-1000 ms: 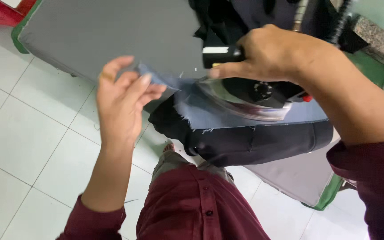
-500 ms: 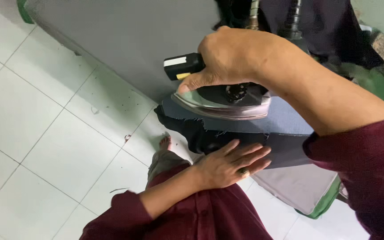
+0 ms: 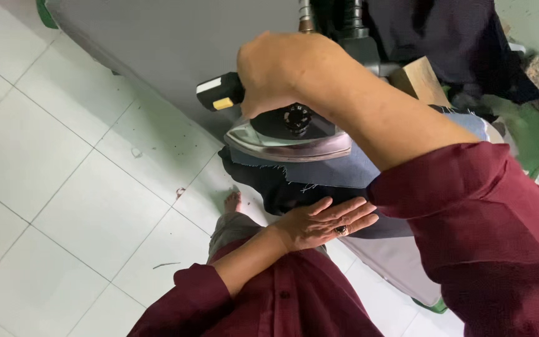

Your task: The person irons a black garment on a pressing board using a steam iron and a light blue cloth. They repeatedly smooth the fabric, reposition the garment, and iron different sections, including the edges and seams.

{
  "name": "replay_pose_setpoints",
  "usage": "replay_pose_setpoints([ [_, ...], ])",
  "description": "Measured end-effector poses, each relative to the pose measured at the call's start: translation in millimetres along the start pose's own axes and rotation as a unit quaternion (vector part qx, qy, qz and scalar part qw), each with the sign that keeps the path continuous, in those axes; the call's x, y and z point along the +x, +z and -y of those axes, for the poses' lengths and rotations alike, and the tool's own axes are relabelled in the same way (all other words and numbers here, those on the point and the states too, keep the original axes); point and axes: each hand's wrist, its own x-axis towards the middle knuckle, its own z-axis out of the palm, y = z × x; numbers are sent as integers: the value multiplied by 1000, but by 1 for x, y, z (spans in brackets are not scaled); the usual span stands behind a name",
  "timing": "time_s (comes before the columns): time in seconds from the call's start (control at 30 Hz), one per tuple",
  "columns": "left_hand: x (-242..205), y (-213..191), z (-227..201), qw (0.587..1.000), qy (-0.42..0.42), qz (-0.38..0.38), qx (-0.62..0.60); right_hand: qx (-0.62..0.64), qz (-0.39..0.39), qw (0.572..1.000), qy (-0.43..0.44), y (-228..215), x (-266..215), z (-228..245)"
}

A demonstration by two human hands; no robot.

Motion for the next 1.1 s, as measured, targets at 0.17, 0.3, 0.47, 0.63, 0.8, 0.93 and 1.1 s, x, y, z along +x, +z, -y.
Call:
replay_pose_setpoints([
  [0.17, -1, -6, 7, 1000, 13, 9, -8, -5, 3, 999, -34, 5, -20, -7],
  [0.3, -4, -12, 10, 995, 26, 0, -97, -14, 5, 999, -33, 19, -46, -24],
  [0.47, -36, 14, -19, 991, 32, 4, -132, -6, -35, 999, -15, 46, -83, -49],
  [0.63, -47, 18, -18, 994, 35, -9, -99, -6, -47, 999, -11, 75, -104, -72],
  [0.8, -27, -53, 51, 894, 4, -146, -424, 33, -32, 999, 25, 86, -128, -93],
  [0.93, -24, -47, 95, 822, -87, -131, -547, 48, 21, 995, 81, 90, -142, -101],
  [1.1, 26, -36, 133, 732, -323, -87, -593, 52, -11, 980, 193, 105, -150, -107],
])
